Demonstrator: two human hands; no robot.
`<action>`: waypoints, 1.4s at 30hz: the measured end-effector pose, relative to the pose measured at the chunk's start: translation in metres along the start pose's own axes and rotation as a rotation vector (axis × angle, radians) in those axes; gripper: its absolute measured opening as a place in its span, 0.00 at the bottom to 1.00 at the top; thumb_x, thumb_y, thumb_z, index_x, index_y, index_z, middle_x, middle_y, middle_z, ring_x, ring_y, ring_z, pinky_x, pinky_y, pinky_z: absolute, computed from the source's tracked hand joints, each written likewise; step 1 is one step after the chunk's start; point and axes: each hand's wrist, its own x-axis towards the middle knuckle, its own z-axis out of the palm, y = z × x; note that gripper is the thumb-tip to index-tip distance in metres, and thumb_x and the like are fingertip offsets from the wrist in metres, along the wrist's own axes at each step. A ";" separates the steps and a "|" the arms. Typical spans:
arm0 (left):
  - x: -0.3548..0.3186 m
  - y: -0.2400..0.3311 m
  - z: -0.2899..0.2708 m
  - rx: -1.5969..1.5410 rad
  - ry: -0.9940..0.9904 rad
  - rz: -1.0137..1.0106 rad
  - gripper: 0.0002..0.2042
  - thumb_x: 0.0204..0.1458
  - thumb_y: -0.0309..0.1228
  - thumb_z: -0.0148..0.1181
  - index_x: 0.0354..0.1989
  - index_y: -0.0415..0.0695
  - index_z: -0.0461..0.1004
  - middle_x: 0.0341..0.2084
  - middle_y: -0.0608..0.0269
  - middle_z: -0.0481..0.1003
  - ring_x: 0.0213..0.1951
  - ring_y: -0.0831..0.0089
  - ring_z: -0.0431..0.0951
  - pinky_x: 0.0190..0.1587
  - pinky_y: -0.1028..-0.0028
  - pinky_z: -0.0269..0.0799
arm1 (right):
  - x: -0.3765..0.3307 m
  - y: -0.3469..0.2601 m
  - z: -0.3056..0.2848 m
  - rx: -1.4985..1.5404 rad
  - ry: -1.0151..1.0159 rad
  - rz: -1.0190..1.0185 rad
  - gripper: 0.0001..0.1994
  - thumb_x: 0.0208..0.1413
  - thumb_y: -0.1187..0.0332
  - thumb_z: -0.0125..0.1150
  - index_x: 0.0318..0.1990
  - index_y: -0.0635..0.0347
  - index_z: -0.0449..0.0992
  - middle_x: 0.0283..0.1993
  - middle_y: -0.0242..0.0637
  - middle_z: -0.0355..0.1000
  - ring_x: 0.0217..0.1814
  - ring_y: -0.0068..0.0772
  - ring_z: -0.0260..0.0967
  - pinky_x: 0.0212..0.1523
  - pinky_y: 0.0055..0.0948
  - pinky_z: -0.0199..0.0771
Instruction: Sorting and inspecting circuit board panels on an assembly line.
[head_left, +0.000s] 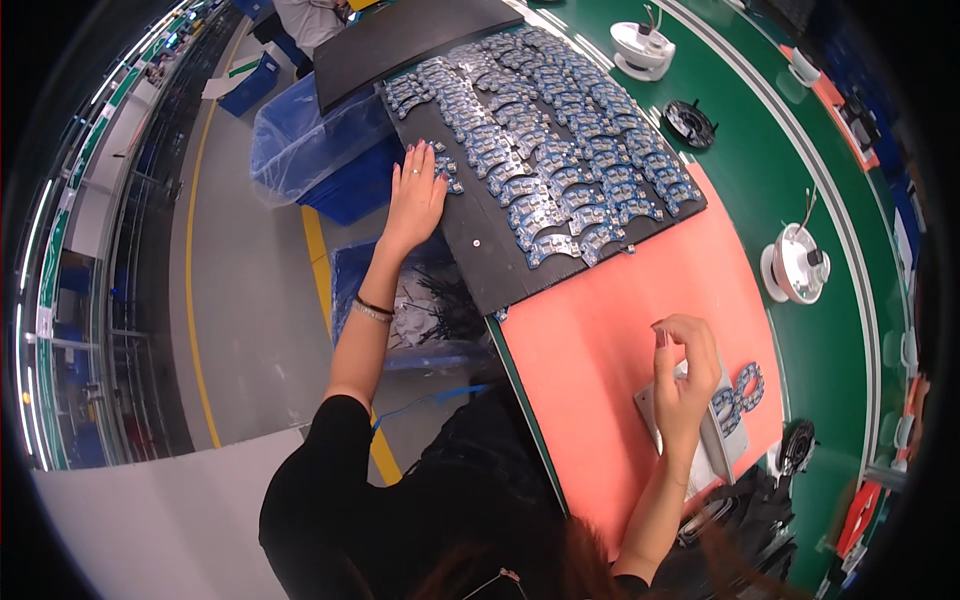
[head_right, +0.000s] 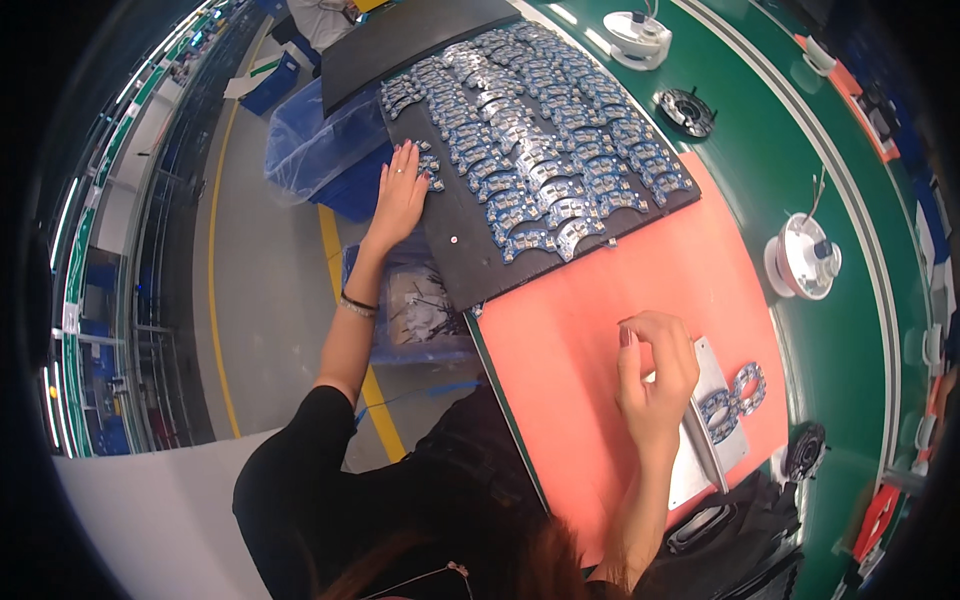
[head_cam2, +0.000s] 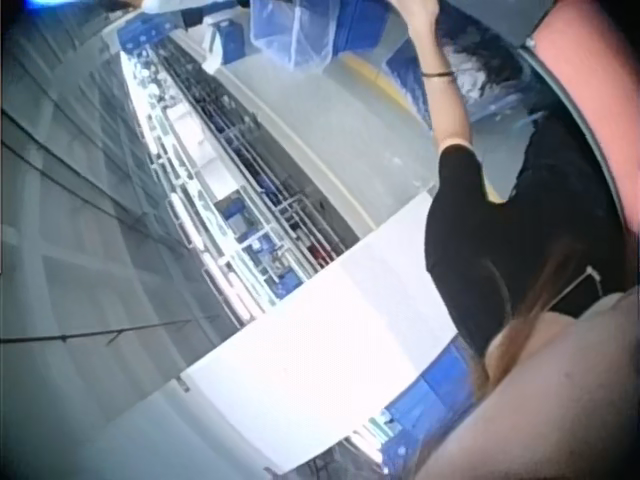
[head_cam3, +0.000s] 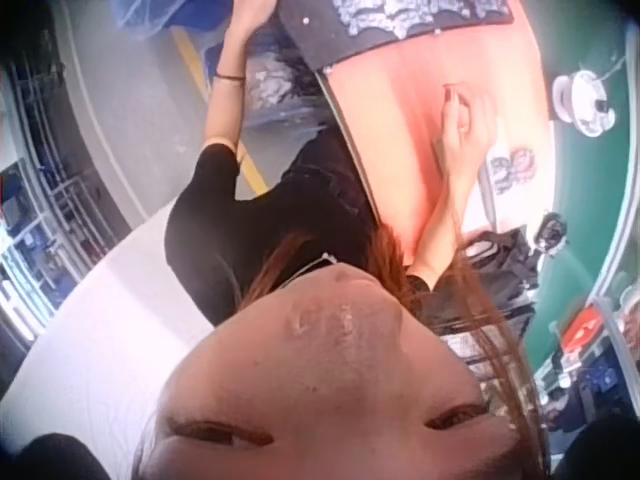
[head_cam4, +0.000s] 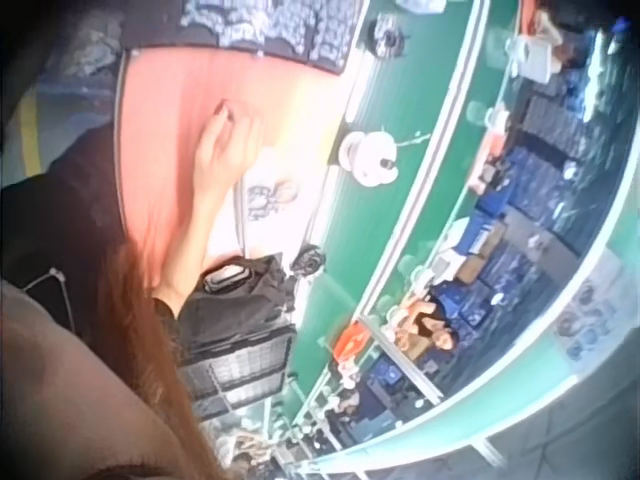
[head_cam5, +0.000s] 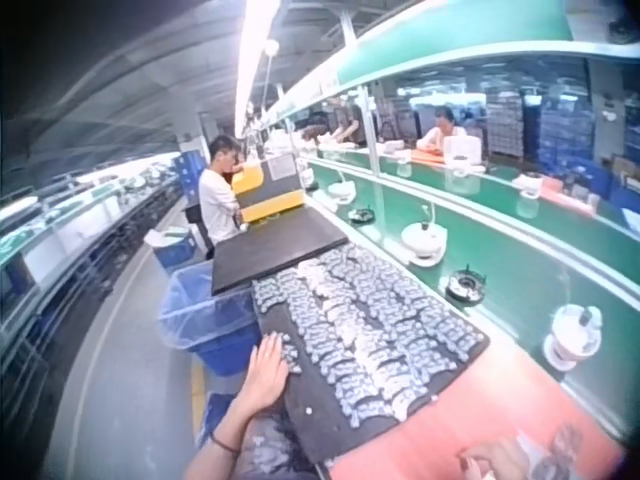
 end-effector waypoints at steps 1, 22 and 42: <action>0.004 -0.011 0.000 0.027 0.017 0.008 0.28 0.64 0.37 0.44 0.68 0.32 0.55 0.70 0.41 0.53 0.72 0.47 0.50 0.71 0.49 0.44 | 0.001 -0.003 0.001 -0.010 -0.018 0.011 0.05 0.49 0.81 0.56 0.34 0.67 0.75 0.35 0.44 0.73 0.38 0.43 0.72 0.42 0.35 0.70; 0.081 -0.055 0.019 0.054 -0.098 -0.105 0.30 0.63 0.41 0.42 0.69 0.32 0.53 0.72 0.45 0.50 0.74 0.51 0.47 0.72 0.51 0.43 | -0.014 0.003 -0.014 -0.059 -0.050 0.107 0.05 0.60 0.77 0.51 0.36 0.67 0.74 0.36 0.39 0.71 0.36 0.30 0.67 0.36 0.25 0.68; 0.090 -0.061 0.035 -0.112 0.010 -0.100 0.31 0.61 0.39 0.44 0.70 0.35 0.54 0.72 0.47 0.52 0.75 0.55 0.45 0.73 0.55 0.37 | -0.018 0.001 -0.020 -0.005 -0.050 0.157 0.04 0.53 0.80 0.56 0.34 0.67 0.76 0.32 0.43 0.73 0.35 0.40 0.71 0.38 0.33 0.69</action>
